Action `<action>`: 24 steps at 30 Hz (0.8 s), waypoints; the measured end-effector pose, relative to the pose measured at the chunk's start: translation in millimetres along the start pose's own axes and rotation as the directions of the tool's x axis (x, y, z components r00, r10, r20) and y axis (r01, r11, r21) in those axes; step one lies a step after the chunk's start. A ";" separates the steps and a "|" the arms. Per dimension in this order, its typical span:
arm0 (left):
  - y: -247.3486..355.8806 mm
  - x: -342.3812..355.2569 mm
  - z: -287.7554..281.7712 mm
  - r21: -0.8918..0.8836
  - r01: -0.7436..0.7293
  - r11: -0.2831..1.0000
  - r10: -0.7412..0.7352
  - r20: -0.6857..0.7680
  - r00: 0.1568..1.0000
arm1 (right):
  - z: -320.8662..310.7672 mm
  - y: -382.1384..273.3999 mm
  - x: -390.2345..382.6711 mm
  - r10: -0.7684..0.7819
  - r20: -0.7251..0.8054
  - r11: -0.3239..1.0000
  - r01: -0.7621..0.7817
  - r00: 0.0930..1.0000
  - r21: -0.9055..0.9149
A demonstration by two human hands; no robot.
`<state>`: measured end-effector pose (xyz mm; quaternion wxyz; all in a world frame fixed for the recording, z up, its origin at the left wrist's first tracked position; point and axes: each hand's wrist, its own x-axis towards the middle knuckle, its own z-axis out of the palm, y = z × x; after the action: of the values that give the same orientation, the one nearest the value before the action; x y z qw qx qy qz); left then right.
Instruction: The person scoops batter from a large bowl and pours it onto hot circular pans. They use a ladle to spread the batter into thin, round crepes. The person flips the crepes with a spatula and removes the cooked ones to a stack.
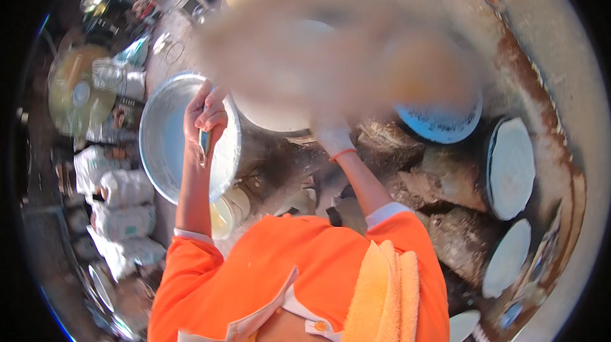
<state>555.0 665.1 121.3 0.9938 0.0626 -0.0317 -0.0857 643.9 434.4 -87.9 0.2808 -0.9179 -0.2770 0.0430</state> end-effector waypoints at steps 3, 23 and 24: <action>13.5 32.4 -20.5 -0.151 0.133 0.980 -0.152 -0.121 0.981 | 9.7 18.0 -39.8 0.180 0.069 0.970 -0.166 0.981 -0.179; -292.6 215.7 72.3 0.500 0.529 0.686 -0.567 -0.089 0.819 | -47.0 248.0 -173.1 0.661 -0.527 0.719 -0.250 0.534 0.649; -316.2 222.7 57.2 0.450 0.589 0.672 -0.593 -0.149 0.791 | -53.7 257.6 -173.5 0.673 -0.536 0.714 -0.259 0.510 0.651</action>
<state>717.2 310.4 148.5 0.8654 0.3098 -0.0344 -0.3923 635.0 138.2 -195.1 0.5674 -0.7867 0.1525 -0.1896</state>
